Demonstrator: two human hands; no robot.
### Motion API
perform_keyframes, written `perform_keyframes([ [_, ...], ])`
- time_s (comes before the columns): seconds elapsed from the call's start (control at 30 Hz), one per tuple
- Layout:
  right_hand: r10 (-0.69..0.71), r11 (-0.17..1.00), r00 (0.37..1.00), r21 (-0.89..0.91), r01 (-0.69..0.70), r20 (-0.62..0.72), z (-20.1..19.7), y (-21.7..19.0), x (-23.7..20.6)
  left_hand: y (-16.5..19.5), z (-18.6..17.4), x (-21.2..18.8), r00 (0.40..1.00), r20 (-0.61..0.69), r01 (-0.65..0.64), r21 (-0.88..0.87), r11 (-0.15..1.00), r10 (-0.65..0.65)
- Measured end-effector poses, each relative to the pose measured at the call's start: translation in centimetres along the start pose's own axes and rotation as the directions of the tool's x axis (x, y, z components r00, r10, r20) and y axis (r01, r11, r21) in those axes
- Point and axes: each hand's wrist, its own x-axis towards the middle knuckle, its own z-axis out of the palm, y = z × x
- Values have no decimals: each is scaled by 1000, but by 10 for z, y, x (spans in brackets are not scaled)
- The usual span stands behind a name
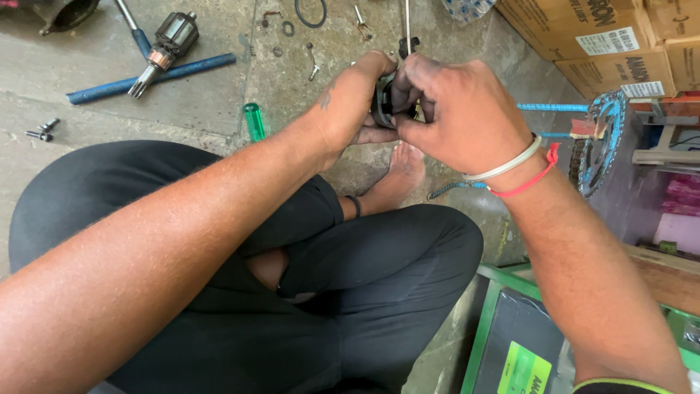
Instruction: The person sits on the floor and assembles a small electric motor by hand. They insert copper wires into the stator, place a black plastic component inside, and use a long metal tool to adjust internal parts. The person also uses a yellow stick to manipulate the assembly and picks up various small parts from the floor.
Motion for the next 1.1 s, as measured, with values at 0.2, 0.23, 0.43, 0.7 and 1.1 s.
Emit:
perform_keyframes([
  [0.2, -117, 993, 992, -23, 116, -42, 3, 7, -6, -1, 0, 1, 1000, -23, 9, -16, 1000, -9],
  [0.23, -124, 992, 990, -8, 124, -64, 4, 7, -7, 0, 0, 1, 1000, -24, 7, -21, 1000, -8],
  [0.43, -83, 996, 989, 11, 85, -126, 9, 7, -15, 2, 2, -1, 1000, -20, -6, 10, 1000, 6],
  [0.7, -107, 994, 978, -11, 107, -181, 15, 2, -19, 0, 1, 1, 1000, -23, 3, -9, 1000, -3],
  [1.1, -202, 976, 963, -115, 183, -177, 12, 4, -22, -1, 1, 1, 1000, -18, 6, -22, 1000, -6],
])
